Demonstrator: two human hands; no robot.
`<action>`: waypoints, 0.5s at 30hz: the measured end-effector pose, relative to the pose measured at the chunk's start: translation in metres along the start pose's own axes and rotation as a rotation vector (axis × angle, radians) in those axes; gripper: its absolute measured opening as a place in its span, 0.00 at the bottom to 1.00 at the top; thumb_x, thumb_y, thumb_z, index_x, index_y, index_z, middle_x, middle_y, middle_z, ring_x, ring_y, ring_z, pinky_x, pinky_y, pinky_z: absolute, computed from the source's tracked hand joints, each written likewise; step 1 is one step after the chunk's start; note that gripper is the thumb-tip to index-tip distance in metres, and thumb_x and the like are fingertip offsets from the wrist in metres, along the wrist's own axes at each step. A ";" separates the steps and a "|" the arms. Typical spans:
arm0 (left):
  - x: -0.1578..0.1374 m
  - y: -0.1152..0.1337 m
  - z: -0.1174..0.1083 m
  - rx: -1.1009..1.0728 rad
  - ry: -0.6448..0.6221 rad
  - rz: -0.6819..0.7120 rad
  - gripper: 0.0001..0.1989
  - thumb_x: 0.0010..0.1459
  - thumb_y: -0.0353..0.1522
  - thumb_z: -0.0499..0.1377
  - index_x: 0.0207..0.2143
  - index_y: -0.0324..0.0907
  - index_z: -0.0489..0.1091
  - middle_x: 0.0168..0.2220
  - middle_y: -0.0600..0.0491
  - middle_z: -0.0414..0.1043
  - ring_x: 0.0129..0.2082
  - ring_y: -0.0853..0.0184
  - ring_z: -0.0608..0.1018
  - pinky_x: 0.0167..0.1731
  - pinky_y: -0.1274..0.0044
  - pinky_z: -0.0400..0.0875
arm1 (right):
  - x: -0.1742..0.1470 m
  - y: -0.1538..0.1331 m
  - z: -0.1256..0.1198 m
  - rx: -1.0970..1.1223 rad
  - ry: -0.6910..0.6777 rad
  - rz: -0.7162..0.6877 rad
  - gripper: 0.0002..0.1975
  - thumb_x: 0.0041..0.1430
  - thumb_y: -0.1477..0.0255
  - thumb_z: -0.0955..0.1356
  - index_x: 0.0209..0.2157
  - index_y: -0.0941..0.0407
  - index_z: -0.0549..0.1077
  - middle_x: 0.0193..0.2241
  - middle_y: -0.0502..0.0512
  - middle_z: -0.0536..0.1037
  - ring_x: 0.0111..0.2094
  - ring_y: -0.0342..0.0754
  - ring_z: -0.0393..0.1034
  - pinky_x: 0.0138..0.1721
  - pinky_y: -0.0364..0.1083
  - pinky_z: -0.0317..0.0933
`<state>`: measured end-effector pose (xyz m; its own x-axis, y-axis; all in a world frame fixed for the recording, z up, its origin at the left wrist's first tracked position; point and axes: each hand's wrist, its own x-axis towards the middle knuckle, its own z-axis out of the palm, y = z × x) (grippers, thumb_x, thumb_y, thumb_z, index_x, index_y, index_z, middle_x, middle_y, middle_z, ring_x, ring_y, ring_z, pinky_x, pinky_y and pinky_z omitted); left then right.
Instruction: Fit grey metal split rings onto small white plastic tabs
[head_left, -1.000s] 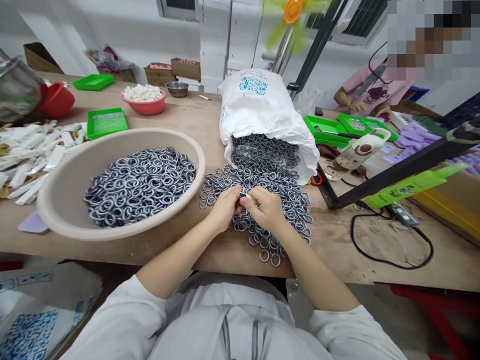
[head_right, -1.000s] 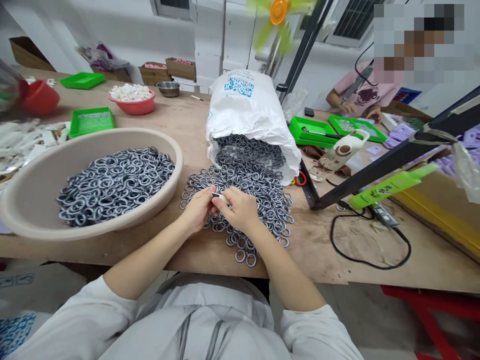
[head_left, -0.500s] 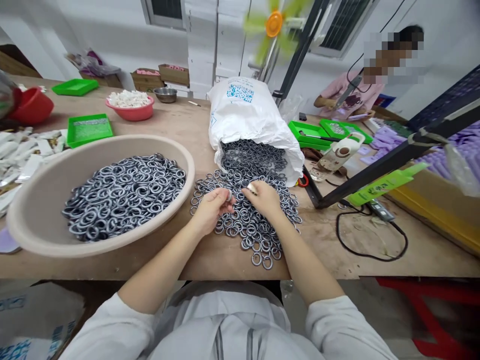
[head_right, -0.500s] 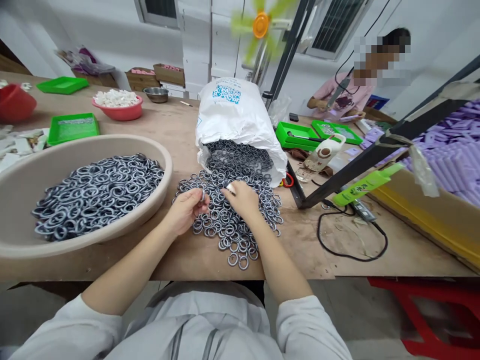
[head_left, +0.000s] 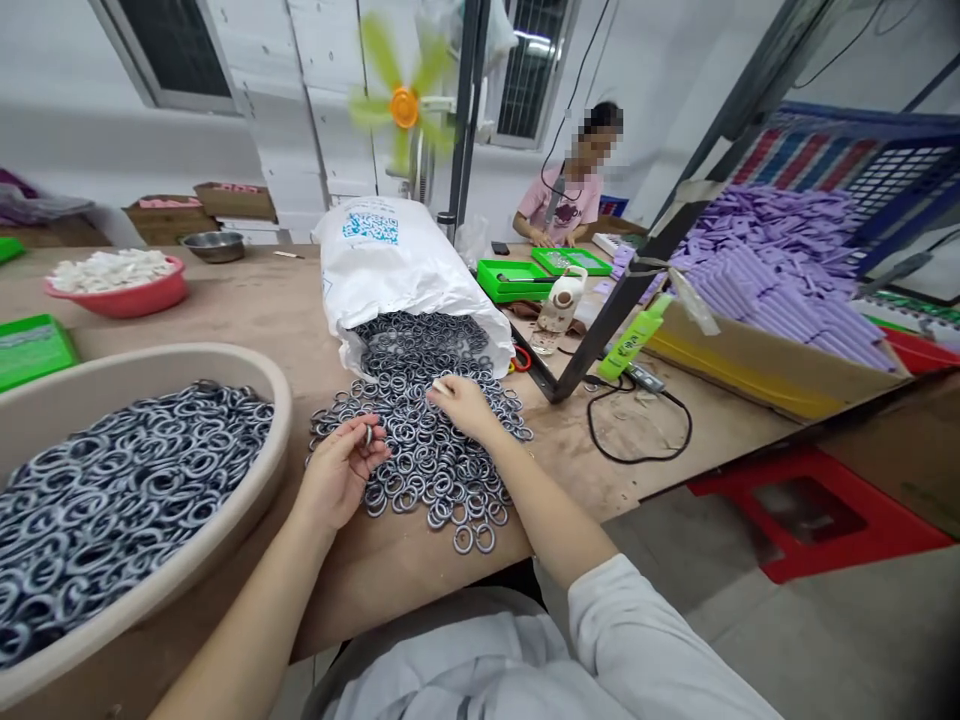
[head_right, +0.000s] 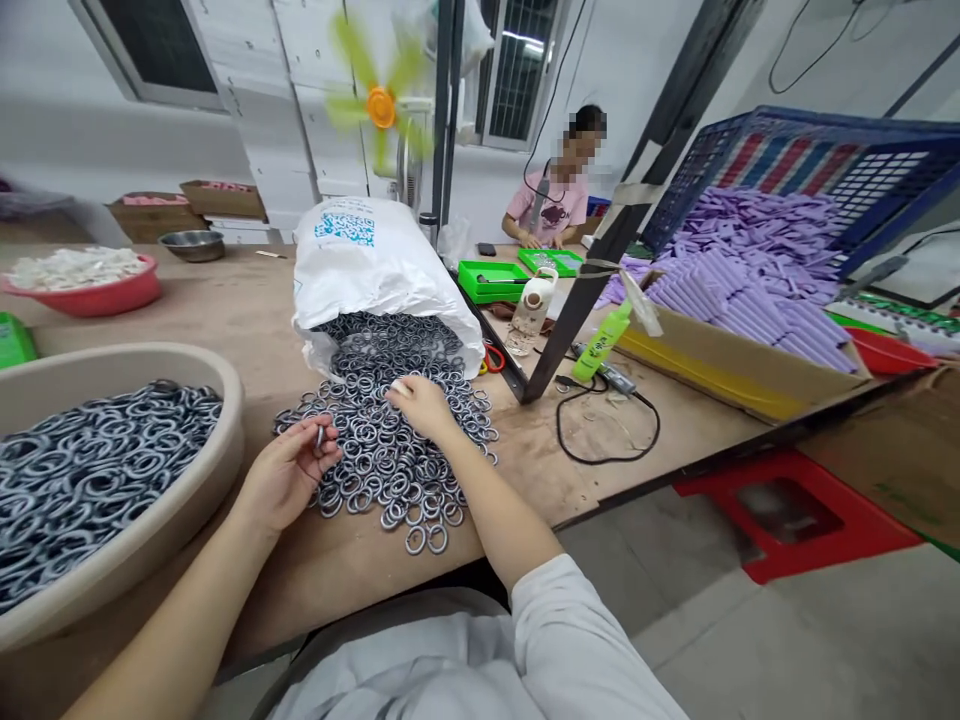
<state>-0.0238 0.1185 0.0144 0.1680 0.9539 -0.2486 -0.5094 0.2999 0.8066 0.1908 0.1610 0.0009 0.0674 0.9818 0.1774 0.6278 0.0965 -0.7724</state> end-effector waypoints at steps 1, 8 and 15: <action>0.000 0.000 0.001 -0.007 0.007 -0.030 0.05 0.55 0.26 0.60 0.35 0.35 0.73 0.28 0.52 0.75 0.24 0.74 0.76 0.29 0.79 0.77 | 0.002 0.004 -0.005 0.072 0.065 0.041 0.10 0.58 0.65 0.68 0.31 0.58 0.73 0.24 0.46 0.69 0.27 0.41 0.61 0.30 0.41 0.50; -0.007 -0.008 0.009 0.092 -0.130 -0.156 0.10 0.51 0.34 0.66 0.32 0.36 0.71 0.25 0.55 0.68 0.20 0.76 0.68 0.18 0.84 0.66 | -0.021 -0.024 0.014 0.590 -0.143 -0.138 0.14 0.53 0.61 0.71 0.31 0.58 0.73 0.24 0.46 0.69 0.27 0.41 0.63 0.32 0.42 0.59; -0.017 -0.015 0.007 0.156 -0.276 -0.240 0.20 0.47 0.43 0.70 0.27 0.38 0.66 0.22 0.58 0.64 0.17 0.78 0.60 0.17 0.84 0.57 | -0.048 -0.051 0.036 0.807 -0.245 -0.140 0.23 0.46 0.51 0.75 0.31 0.56 0.75 0.33 0.48 0.66 0.21 0.37 0.63 0.20 0.41 0.61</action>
<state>-0.0129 0.0982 0.0105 0.4979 0.8122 -0.3039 -0.2971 0.4890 0.8201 0.1277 0.1145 0.0100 -0.1974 0.9509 0.2385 -0.1332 0.2150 -0.9675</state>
